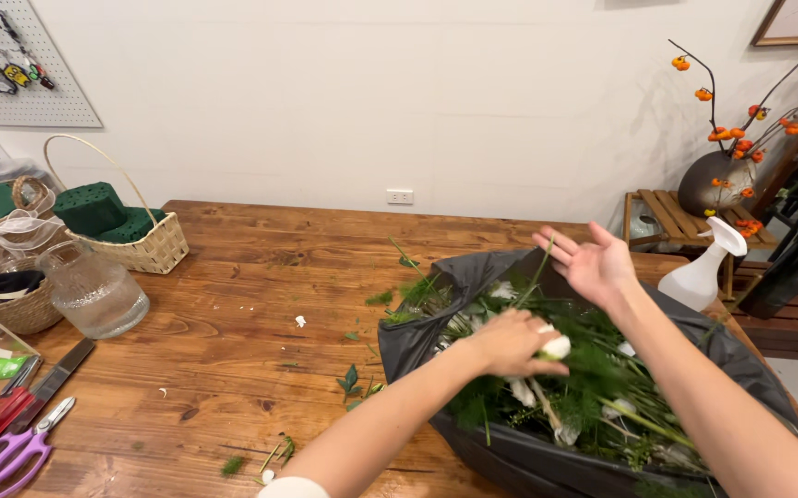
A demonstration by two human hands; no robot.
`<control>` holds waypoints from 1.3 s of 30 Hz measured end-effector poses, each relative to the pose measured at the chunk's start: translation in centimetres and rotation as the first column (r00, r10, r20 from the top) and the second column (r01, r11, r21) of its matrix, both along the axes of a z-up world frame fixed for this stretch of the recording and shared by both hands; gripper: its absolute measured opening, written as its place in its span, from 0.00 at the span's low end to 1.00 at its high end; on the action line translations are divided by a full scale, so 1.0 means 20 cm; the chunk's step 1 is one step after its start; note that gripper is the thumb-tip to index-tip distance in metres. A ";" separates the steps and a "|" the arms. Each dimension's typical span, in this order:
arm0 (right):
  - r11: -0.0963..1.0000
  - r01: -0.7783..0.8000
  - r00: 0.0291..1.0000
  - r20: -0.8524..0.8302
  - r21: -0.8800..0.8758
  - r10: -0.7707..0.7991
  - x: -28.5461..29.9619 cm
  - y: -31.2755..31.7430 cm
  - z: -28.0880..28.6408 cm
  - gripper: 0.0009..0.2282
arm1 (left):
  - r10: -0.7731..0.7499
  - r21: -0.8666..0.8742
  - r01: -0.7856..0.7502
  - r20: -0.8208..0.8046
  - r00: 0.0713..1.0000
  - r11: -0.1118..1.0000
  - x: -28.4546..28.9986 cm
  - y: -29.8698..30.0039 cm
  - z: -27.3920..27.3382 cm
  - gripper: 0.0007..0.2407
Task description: The person picks up flowers and leaves from a wooden table by hand and places them into a black plastic bag before lifting the bag and placing it on the floor.
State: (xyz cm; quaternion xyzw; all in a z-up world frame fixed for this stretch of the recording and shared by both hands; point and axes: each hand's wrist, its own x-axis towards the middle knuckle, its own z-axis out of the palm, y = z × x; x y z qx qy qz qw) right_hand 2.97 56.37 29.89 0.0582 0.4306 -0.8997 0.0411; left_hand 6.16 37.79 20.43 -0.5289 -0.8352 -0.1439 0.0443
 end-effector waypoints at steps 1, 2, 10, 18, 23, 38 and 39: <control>0.996 -0.047 0.998 -0.037 -0.073 0.044 0.02 -0.04 0.04 0.34 | 0.038 -0.034 -0.038 0.005 0.999 0.999 -0.03 0.01 0.00 0.30; 0.996 -0.047 0.998 -0.034 -0.071 0.045 0.03 -0.03 0.09 0.34 | 0.038 -0.032 -0.038 0.009 0.999 0.999 -0.08 0.03 0.00 0.30; -0.326 -0.125 0.985 0.158 0.937 0.076 0.11 0.08 -0.07 0.21 | 0.192 -0.035 -0.191 0.043 0.980 0.981 -0.25 0.16 -0.08 0.33; -0.513 0.185 0.982 -0.178 0.838 0.065 0.27 -0.09 0.14 0.16 | 0.093 0.223 -0.152 0.256 0.962 0.963 0.01 -0.11 0.50 0.46; -0.264 0.477 0.878 -0.466 0.838 0.108 0.46 -0.60 0.47 0.13 | 0.092 0.606 -0.157 0.137 0.986 0.780 -0.07 -0.49 0.77 0.22; 0.070 -0.644 0.584 0.430 0.762 0.688 0.67 -1.72 -1.20 0.28 | 0.738 -0.411 -0.844 0.675 -0.027 0.345 0.21 -2.72 -1.31 0.11; 0.029 -0.713 0.621 0.612 0.700 0.490 0.70 -1.72 -1.34 0.29 | 0.714 -0.458 -0.855 0.681 -0.161 0.243 0.31 -2.68 -1.31 0.09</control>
